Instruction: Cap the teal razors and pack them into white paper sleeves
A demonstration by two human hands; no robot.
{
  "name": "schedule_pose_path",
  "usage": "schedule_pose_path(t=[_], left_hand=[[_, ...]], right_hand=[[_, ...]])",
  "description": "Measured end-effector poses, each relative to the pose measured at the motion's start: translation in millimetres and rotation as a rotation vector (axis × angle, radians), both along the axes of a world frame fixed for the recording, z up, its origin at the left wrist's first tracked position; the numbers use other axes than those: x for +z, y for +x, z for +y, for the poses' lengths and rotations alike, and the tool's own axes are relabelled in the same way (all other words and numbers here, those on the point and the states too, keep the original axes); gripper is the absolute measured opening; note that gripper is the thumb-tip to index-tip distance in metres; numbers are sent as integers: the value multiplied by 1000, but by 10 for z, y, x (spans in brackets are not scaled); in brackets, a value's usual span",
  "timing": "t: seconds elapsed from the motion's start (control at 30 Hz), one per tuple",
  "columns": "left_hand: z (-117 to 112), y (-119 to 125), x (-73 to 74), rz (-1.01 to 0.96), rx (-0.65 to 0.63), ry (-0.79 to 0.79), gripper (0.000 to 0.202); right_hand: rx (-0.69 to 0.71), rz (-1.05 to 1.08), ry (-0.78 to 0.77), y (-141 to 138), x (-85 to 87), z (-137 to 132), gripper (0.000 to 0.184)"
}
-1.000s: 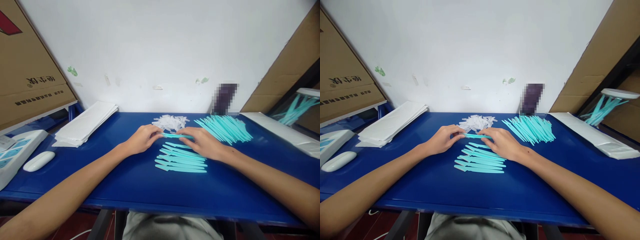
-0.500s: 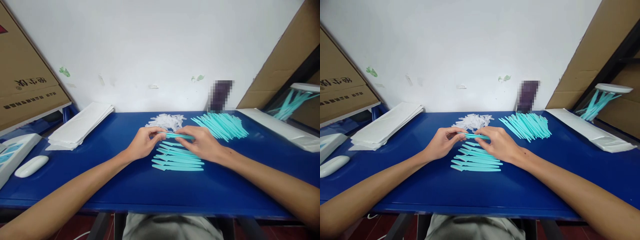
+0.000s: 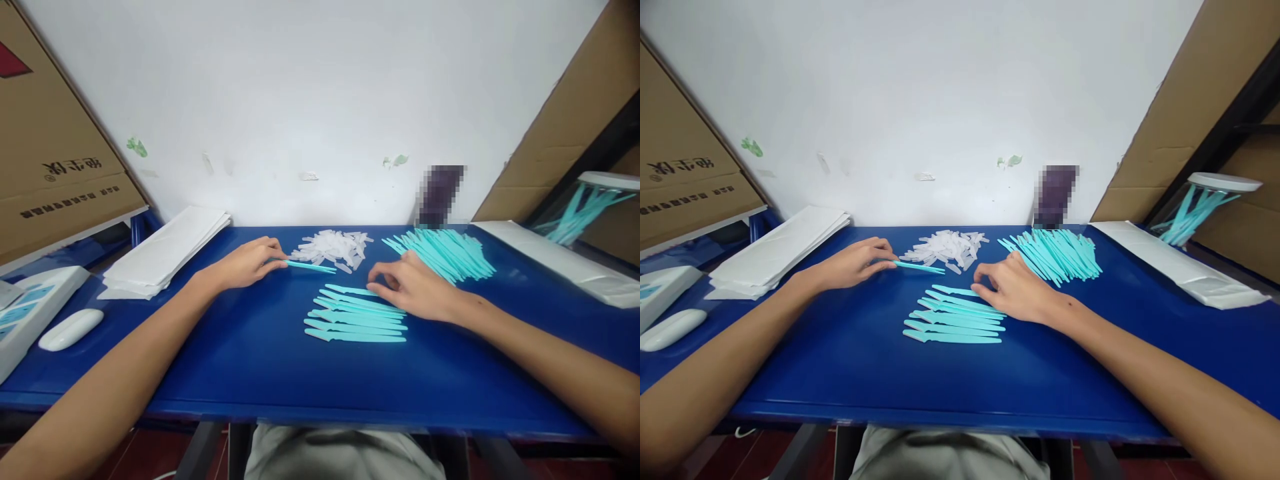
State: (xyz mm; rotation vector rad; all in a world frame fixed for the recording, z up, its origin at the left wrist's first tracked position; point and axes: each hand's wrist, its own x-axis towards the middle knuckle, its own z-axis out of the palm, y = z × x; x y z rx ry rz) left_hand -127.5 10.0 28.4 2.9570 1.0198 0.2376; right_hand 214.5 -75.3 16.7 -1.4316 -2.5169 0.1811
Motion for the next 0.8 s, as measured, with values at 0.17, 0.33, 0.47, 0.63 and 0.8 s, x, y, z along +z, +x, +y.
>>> schedule_pose_path(t=[0.17, 0.33, 0.47, 0.63, 0.8], left_hand=[[43, -35, 11, 11, 18, -168, 40], [28, -25, 28, -34, 81, -306, 37], [28, -49, 48, -41, 93, -328, 38], [23, -48, 46, 2, 87, -232, 40], [17, 30, -66, -76, 146, -36, 47]], right_hand=[[-9, 21, -181, 22, 2, -30, 36], [9, 52, -137, 62, -71, 27, 32], [8, 92, -166, 105, -95, 40, 31], [23, 237, -378, 57, 29, -46, 33], [48, 203, -388, -9, 63, -86, 30]])
